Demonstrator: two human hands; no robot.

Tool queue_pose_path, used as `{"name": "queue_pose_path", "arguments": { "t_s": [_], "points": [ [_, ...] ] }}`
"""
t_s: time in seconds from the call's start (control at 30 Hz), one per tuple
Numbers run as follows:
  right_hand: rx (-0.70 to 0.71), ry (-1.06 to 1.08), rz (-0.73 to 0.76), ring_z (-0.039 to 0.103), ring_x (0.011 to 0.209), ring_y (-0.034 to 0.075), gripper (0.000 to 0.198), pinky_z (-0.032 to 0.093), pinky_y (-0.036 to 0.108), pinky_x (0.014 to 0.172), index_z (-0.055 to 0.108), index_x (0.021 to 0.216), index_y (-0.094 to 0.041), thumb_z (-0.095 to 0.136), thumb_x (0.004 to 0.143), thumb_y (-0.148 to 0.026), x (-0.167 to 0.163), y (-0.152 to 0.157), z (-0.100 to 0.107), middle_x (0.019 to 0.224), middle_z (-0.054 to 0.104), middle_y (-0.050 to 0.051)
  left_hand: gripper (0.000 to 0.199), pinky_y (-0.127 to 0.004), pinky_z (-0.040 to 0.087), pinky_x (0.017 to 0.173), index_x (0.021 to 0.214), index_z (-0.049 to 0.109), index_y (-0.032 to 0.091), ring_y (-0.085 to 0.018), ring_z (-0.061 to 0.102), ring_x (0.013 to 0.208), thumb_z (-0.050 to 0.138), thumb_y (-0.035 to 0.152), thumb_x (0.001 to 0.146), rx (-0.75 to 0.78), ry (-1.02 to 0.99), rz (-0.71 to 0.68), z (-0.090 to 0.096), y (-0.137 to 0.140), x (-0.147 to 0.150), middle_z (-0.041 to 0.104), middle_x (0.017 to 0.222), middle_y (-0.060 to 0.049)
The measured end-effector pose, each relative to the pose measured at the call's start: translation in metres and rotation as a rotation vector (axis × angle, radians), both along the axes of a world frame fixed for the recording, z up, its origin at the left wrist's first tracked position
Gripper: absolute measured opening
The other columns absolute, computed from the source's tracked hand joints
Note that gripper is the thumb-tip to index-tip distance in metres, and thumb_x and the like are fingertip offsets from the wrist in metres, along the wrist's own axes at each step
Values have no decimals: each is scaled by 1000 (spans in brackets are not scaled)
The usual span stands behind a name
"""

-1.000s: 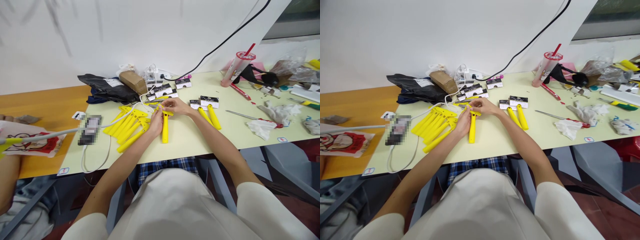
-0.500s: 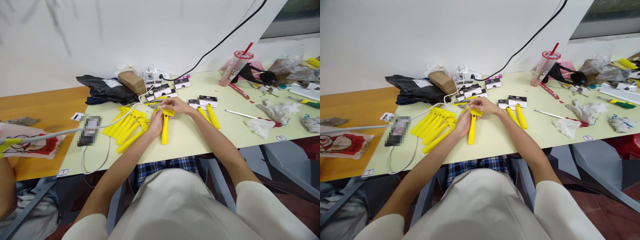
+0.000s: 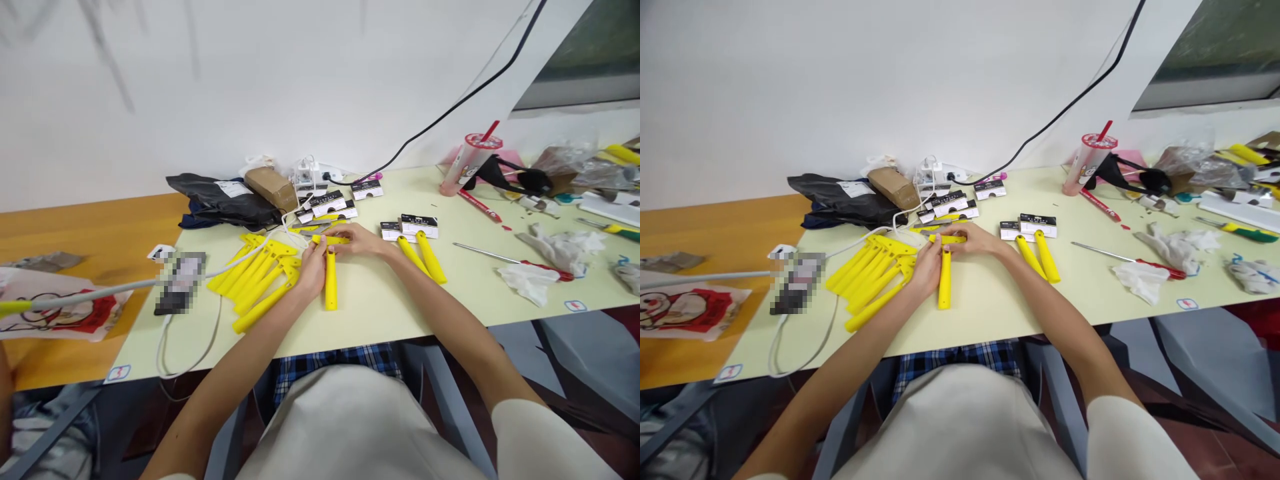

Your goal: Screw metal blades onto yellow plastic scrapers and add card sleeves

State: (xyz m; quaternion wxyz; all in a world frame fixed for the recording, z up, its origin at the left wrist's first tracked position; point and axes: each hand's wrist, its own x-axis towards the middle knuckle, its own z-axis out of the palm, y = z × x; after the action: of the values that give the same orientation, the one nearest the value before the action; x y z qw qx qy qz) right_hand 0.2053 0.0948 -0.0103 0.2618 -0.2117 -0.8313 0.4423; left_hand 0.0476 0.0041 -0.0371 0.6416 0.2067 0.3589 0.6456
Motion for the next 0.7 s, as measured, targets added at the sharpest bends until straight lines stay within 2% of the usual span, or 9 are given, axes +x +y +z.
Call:
{"name": "queue_pose_path", "arguments": {
  "t_s": [0.13, 0.23, 0.3, 0.43, 0.57, 0.7],
  "points": [
    [13, 37, -92, 72, 118, 28, 42, 62, 48, 100, 76, 136, -28, 78, 96, -42, 7, -9, -9, 133, 76, 8, 34, -38, 58, 106, 111, 68, 20, -20, 76, 108, 87, 39, 90, 23, -4, -48, 5, -5, 1, 79, 114, -7],
    [-96, 128, -195, 70, 127, 31, 49, 66, 47, 96, 70, 142, -27, 77, 98, -46, 12, -23, -10, 142, 71, 11, 33, -40, 58, 108, 112, 69, 21, -22, 74, 115, 86, 41, 91, 30, 11, -67, 14, -10, 2, 78, 124, -8],
    [-175, 219, -230, 74, 121, 30, 48, 68, 46, 93, 70, 142, -26, 76, 100, -47, 14, -31, -8, 143, 70, 11, 31, -42, 57, 111, 114, 71, 23, -24, 72, 123, 83, 42, 93, 60, 28, -65, 21, -13, 3, 76, 132, -7],
    [-262, 314, -243, 79, 95, 22, 43, 70, 43, 88, 72, 137, -26, 73, 102, -51, 13, -38, 1, 133, 77, 8, 30, -45, 51, 119, 117, 75, 25, -27, 65, 137, 79, 45, 96, 114, 81, -24, 30, -13, 2, 74, 137, -7],
    [-342, 331, -293, 80, 96, 22, 46, 71, 37, 79, 75, 128, -23, 79, 97, -56, 9, -41, 8, 123, 80, 8, 32, -46, 44, 125, 116, 76, 24, -30, 61, 143, 80, 47, 95, 118, 129, 11, 28, -10, 1, 75, 137, -7],
    [-468, 286, -307, 84, 92, 24, 44, 68, 28, 69, 76, 111, -19, 78, 97, -61, 8, -43, 11, 107, 83, 9, 30, -48, 43, 124, 115, 76, 23, -30, 60, 144, 77, 47, 96, 155, 141, 16, 25, -7, -1, 75, 137, -8]
  ]
}}
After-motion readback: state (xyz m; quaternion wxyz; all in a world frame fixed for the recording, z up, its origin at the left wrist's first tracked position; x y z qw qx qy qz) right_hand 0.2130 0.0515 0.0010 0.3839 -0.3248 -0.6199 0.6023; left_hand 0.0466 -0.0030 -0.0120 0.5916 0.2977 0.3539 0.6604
